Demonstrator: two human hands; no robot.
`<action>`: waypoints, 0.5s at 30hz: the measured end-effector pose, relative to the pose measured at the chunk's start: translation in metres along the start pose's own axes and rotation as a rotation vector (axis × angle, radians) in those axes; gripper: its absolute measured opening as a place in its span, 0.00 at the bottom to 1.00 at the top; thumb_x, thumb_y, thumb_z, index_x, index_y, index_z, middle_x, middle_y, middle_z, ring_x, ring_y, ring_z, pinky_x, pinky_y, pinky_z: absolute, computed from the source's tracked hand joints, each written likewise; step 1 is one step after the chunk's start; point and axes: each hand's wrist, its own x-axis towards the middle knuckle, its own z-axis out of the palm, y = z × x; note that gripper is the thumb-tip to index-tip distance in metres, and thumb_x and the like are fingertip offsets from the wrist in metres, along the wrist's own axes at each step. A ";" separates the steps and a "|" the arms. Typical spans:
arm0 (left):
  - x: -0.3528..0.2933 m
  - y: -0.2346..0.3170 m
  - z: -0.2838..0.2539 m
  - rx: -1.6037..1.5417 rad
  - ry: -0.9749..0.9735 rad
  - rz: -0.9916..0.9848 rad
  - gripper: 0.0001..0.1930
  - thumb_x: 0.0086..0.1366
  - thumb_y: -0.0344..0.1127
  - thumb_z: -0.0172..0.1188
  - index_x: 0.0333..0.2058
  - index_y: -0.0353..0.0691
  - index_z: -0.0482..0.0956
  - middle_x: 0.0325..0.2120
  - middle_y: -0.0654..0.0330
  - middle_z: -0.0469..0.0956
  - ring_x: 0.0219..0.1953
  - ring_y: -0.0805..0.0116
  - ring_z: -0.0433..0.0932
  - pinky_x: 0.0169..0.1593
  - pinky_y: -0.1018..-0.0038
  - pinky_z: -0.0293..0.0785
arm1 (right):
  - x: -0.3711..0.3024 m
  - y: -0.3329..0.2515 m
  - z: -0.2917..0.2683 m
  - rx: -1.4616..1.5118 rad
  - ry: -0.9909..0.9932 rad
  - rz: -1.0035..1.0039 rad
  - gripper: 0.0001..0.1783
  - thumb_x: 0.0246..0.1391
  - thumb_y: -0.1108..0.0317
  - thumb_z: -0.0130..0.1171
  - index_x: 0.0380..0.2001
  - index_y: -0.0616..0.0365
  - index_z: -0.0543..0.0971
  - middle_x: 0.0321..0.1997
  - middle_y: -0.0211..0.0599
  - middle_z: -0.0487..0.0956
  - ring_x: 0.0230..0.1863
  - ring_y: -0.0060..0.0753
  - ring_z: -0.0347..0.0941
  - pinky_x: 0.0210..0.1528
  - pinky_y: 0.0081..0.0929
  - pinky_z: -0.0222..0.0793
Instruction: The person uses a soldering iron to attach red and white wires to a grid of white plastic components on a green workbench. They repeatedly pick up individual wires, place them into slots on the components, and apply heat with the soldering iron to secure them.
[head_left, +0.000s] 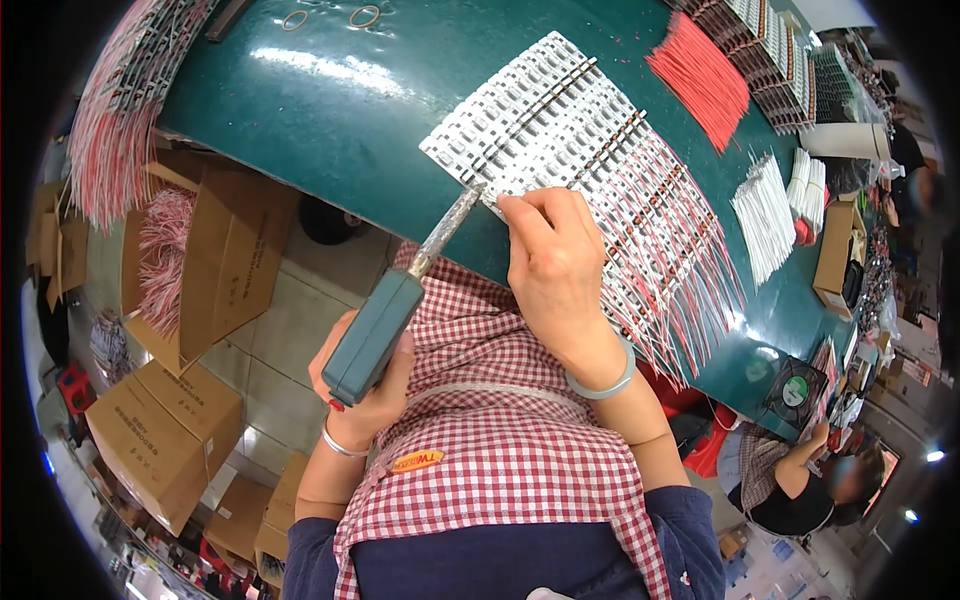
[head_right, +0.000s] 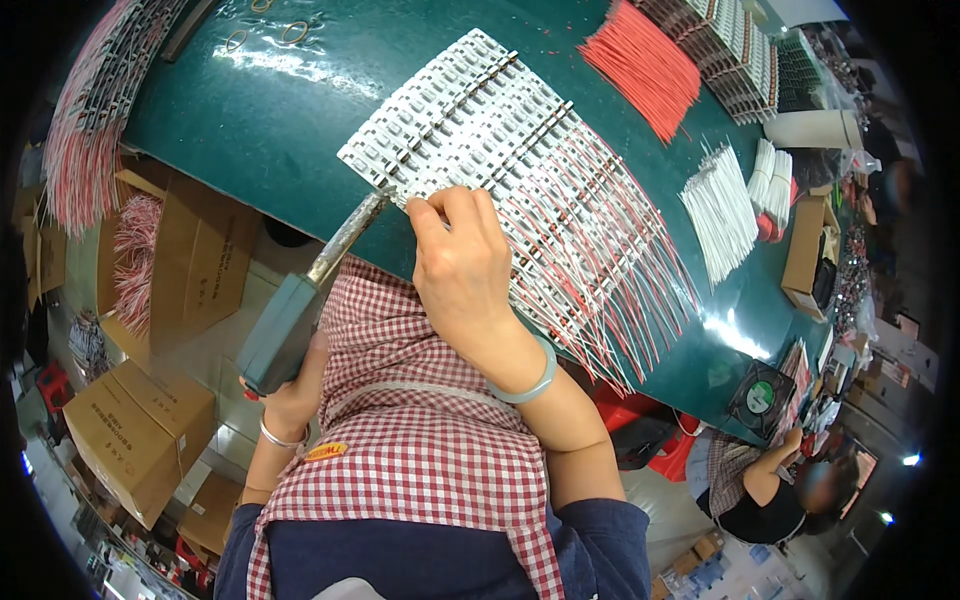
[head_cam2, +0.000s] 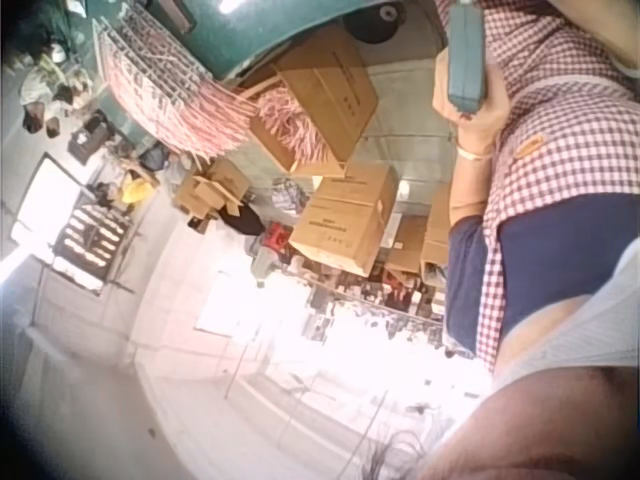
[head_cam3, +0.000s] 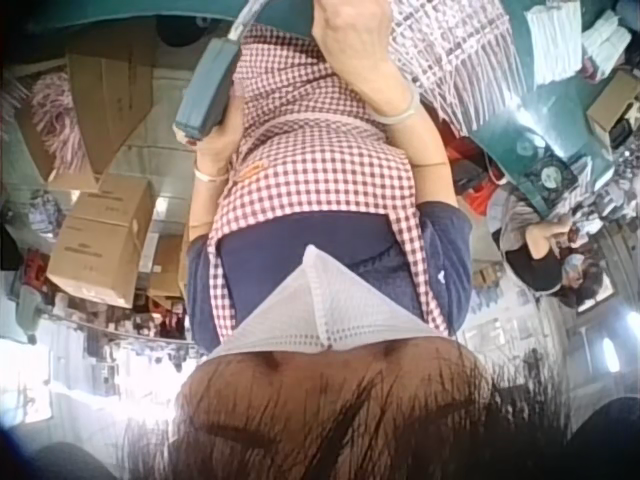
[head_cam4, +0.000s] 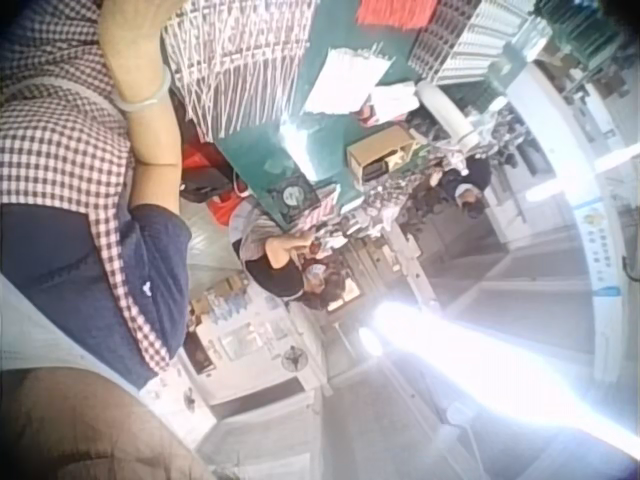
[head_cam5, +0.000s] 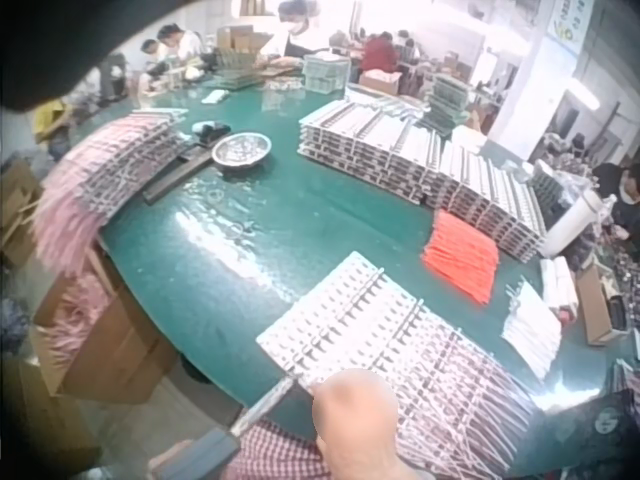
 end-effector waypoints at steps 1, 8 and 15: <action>-0.006 -0.005 0.000 -0.032 0.017 -0.031 0.11 0.49 0.19 0.66 0.34 0.28 0.81 0.31 0.51 0.81 0.29 0.60 0.82 0.35 0.72 0.78 | -0.001 0.000 0.000 0.008 0.009 -0.002 0.15 0.41 0.83 0.61 0.36 0.63 0.82 0.32 0.38 0.74 0.35 0.40 0.71 0.35 0.34 0.71; -0.008 -0.006 -0.004 0.015 0.021 0.004 0.11 0.49 0.19 0.66 0.34 0.29 0.81 0.31 0.51 0.81 0.30 0.59 0.82 0.35 0.72 0.79 | -0.003 -0.002 0.001 0.023 0.009 -0.015 0.15 0.42 0.83 0.61 0.37 0.63 0.82 0.32 0.38 0.74 0.35 0.40 0.71 0.35 0.34 0.70; -0.005 -0.003 -0.002 0.046 -0.012 0.029 0.10 0.49 0.20 0.67 0.33 0.29 0.81 0.31 0.51 0.81 0.30 0.58 0.82 0.35 0.72 0.78 | -0.001 -0.003 0.001 -0.004 -0.004 -0.025 0.15 0.39 0.83 0.60 0.35 0.64 0.82 0.32 0.37 0.74 0.35 0.39 0.70 0.34 0.33 0.70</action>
